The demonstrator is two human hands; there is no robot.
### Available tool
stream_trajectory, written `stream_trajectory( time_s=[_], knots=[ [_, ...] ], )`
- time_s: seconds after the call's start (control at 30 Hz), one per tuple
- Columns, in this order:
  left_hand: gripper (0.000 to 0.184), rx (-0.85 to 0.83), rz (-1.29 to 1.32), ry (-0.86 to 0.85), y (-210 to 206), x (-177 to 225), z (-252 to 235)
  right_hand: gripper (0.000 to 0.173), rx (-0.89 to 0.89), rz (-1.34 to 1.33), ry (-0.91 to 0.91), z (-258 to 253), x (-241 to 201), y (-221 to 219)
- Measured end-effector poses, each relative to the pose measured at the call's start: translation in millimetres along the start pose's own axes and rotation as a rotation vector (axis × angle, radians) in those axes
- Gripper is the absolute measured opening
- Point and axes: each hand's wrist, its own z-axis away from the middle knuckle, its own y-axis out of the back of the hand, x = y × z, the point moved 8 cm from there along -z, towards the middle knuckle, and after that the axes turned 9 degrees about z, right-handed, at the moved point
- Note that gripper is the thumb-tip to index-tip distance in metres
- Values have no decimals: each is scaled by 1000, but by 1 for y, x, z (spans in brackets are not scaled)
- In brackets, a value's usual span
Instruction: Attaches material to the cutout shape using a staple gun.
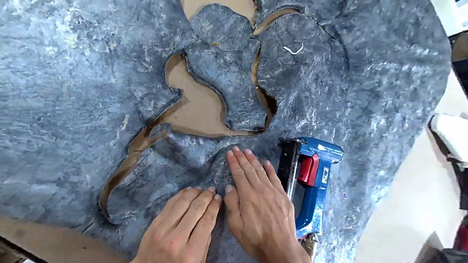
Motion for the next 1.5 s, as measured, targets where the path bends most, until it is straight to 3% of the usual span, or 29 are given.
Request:
stream_trajectory(
  time_s=[0.17,0.3,0.43,0.57,0.67,0.73,0.87,1.1,1.27,1.33,1.43,1.5],
  knots=[
    [35,-21,-72,81,-5,14,-5,60,0,-53,46,-6,7,6],
    [33,-42,-138,19,-21,31,-11,58,-84,-223,70,-17,24,12],
    [49,-218,-207,-4,-43,25,-18,57,-152,-360,52,-26,34,14],
    [60,-308,-250,81,-56,18,-38,53,-241,-632,-55,-27,53,19],
    [64,-325,-301,84,-59,13,-47,45,141,-754,-129,0,92,49],
    [66,-334,-308,93,-58,10,-50,49,309,-611,-312,40,123,51],
    [67,-359,-310,74,-60,4,-60,67,29,-471,-635,91,157,1],
    [70,-403,-280,86,-62,-1,-71,81,-37,-389,-731,69,171,-14],
    [60,-382,-207,146,-64,-2,-83,78,-134,-752,-906,65,193,-18],
    [57,-346,-193,145,-64,-4,-84,85,-124,-960,-885,63,198,-3],
    [57,-328,-175,140,-63,-7,-83,92,-199,-989,-651,53,195,37],
    [58,-322,-108,141,-61,-10,-82,69,-297,-947,-499,37,184,65]
  ],
)
